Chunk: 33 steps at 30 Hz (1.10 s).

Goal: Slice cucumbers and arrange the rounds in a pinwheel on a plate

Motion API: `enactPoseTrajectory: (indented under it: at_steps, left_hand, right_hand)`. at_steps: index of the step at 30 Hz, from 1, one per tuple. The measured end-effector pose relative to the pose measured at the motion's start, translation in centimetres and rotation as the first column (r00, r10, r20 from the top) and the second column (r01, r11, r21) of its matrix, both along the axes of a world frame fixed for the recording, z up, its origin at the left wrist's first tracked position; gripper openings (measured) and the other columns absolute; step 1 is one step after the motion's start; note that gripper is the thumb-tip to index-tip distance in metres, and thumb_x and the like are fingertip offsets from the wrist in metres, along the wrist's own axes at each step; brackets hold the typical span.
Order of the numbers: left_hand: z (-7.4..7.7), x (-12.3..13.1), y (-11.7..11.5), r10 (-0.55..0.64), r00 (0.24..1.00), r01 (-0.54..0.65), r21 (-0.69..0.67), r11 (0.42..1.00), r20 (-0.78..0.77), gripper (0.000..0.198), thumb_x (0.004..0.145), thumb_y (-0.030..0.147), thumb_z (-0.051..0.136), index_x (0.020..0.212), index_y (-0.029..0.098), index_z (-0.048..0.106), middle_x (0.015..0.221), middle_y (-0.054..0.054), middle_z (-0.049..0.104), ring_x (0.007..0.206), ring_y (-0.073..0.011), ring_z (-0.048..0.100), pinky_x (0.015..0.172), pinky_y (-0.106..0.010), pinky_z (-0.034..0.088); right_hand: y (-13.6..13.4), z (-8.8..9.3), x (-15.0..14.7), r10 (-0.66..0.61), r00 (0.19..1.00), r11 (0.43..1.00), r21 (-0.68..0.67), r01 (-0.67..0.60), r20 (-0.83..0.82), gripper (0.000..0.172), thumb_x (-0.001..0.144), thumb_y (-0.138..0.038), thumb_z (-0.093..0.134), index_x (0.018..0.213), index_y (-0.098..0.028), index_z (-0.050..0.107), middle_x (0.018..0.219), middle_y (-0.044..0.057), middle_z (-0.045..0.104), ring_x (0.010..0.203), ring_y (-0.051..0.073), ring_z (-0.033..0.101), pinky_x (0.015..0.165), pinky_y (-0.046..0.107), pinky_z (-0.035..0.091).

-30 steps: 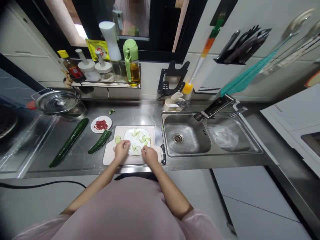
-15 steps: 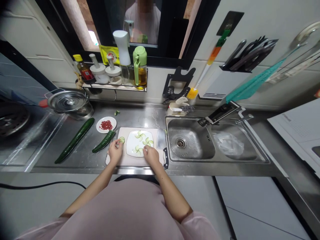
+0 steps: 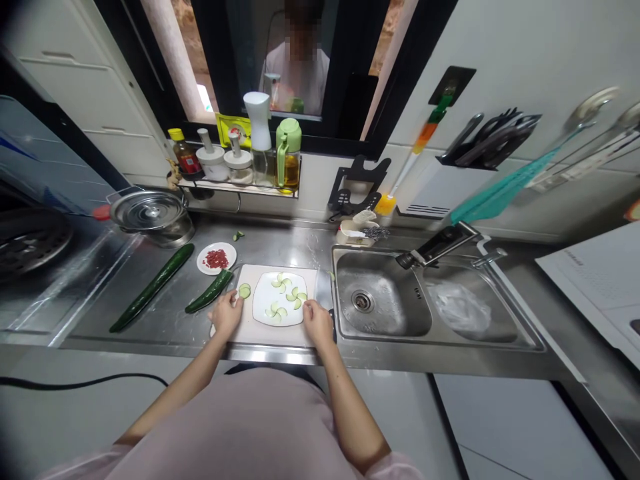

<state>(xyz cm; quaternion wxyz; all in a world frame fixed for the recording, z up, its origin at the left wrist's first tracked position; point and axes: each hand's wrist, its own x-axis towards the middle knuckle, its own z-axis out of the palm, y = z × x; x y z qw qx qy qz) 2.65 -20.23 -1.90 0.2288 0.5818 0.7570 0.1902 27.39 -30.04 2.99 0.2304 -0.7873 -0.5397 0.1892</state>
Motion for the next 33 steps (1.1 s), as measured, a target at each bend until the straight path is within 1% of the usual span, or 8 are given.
enactPoseTrajectory:
  at_steps: [5, 11, 16, 18, 20, 23, 25, 33]
  left_hand:
    - [-0.1, 0.7, 0.3, -0.004, 1.0, 0.003, -0.028, 1.0, -0.014, 0.036, 0.084, 0.037, 0.054, 0.115, 0.023, 0.064, 0.103, -0.01, 0.067, 0.103, -0.0302, 0.058, 0.092, -0.047, 0.034]
    - [0.0, 1.2, 0.7, 0.017, 1.0, -0.018, 0.033, 0.999, 0.023, 0.027, 0.08, 0.032, 0.059, 0.103, 0.021, 0.064, 0.101, -0.01, 0.067, 0.102, -0.0301, 0.058, 0.09, -0.044, 0.035]
    - [0.0, 1.4, 1.0, 0.087, 0.975, -0.097, 0.04, 0.994, 0.203, 0.017, 0.078, 0.029, 0.059, 0.092, 0.021, 0.064, 0.087, -0.006, 0.069, 0.093, -0.0252, 0.061, 0.091, -0.044, 0.035]
    - [0.1, 1.5, 1.4, 0.148, 0.92, -0.164, 0.012, 0.986, 0.362, 0.017, 0.076, 0.03, 0.06, 0.09, 0.02, 0.064, 0.083, -0.004, 0.069, 0.085, -0.0214, 0.063, 0.09, -0.042, 0.038]
    - [0.4, 1.7, 1.9, 0.17, 0.806, -0.194, -0.017, 0.981, 0.567, 0.02, 0.073, 0.031, 0.064, 0.087, 0.017, 0.063, 0.081, -0.004, 0.068, 0.078, -0.0179, 0.064, 0.084, -0.037, 0.044]
    - [1.7, 2.1, 2.3, 0.102, 0.583, -0.158, -0.011, 0.987, 0.806, 0.028, 0.066, 0.033, 0.069, 0.085, 0.014, 0.064, 0.079, -0.005, 0.068, 0.074, -0.0153, 0.064, 0.077, -0.03, 0.048]
    - [3.1, 2.6, 2.3, 0.049, 0.491, -0.114, 0.009, 0.993, 0.87, 0.033, 0.062, 0.035, 0.073, 0.086, 0.012, 0.066, 0.081, -0.007, 0.069, 0.075, -0.0155, 0.064, 0.077, -0.03, 0.049]
    - [9.0, 4.4, 1.3, -0.067, 0.377, 0.067, 0.045, 0.997, 0.924, 0.039, 0.058, 0.04, 0.079, 0.085, 0.014, 0.069, 0.088, -0.007, 0.071, 0.079, -0.0163, 0.064, 0.08, -0.031, 0.048]
  right_hand:
    - [-0.3, -0.1, 0.2, 0.008, 1.0, 1.0, -0.008, -0.008, -0.001, 0.035, 0.09, -0.037, 0.04, 0.099, -0.021, 0.07, 0.079, 0.005, 0.07, 0.072, 0.018, 0.062, 0.063, 0.023, 0.037]
    - [-0.5, -0.1, 0.3, 0.038, 0.999, 0.999, -0.016, -0.038, -0.011, 0.036, 0.091, -0.037, 0.038, 0.099, -0.021, 0.069, 0.08, 0.006, 0.071, 0.071, 0.019, 0.063, 0.063, 0.025, 0.038]
    - [-0.5, -0.2, 0.2, 0.051, 0.999, 0.999, -0.015, -0.052, -0.019, 0.035, 0.09, -0.038, 0.039, 0.097, -0.021, 0.069, 0.077, 0.005, 0.071, 0.07, 0.019, 0.062, 0.063, 0.025, 0.038]
    - [-0.2, -0.2, 0.2, 0.059, 0.997, 0.998, 0.0, -0.059, -0.042, 0.035, 0.089, -0.039, 0.039, 0.096, -0.021, 0.069, 0.074, 0.005, 0.069, 0.068, 0.019, 0.061, 0.062, 0.025, 0.038]
    - [0.3, 0.0, 0.0, 0.058, 0.996, 0.998, 0.014, -0.057, -0.073, 0.035, 0.089, -0.04, 0.039, 0.094, -0.021, 0.069, 0.069, 0.004, 0.067, 0.065, 0.019, 0.06, 0.06, 0.025, 0.037]
    - [1.8, 0.8, -0.5, 0.075, 0.988, 0.996, 0.048, -0.069, -0.136, 0.034, 0.087, -0.041, 0.042, 0.094, -0.02, 0.069, 0.062, 0.001, 0.061, 0.061, 0.018, 0.057, 0.058, 0.025, 0.036]
    - [3.1, 1.6, -1.1, 0.109, 0.975, 0.991, 0.097, -0.092, -0.193, 0.034, 0.086, -0.042, 0.045, 0.095, -0.019, 0.068, 0.059, 0.0, 0.057, 0.059, 0.017, 0.054, 0.058, 0.025, 0.037]
    - [7.4, 5.2, -4.3, 0.245, 0.85, 0.955, 0.266, -0.13, -0.467, 0.028, 0.081, -0.041, 0.056, 0.097, -0.02, 0.066, 0.074, -0.001, 0.061, 0.067, 0.013, 0.055, 0.066, 0.025, 0.044]
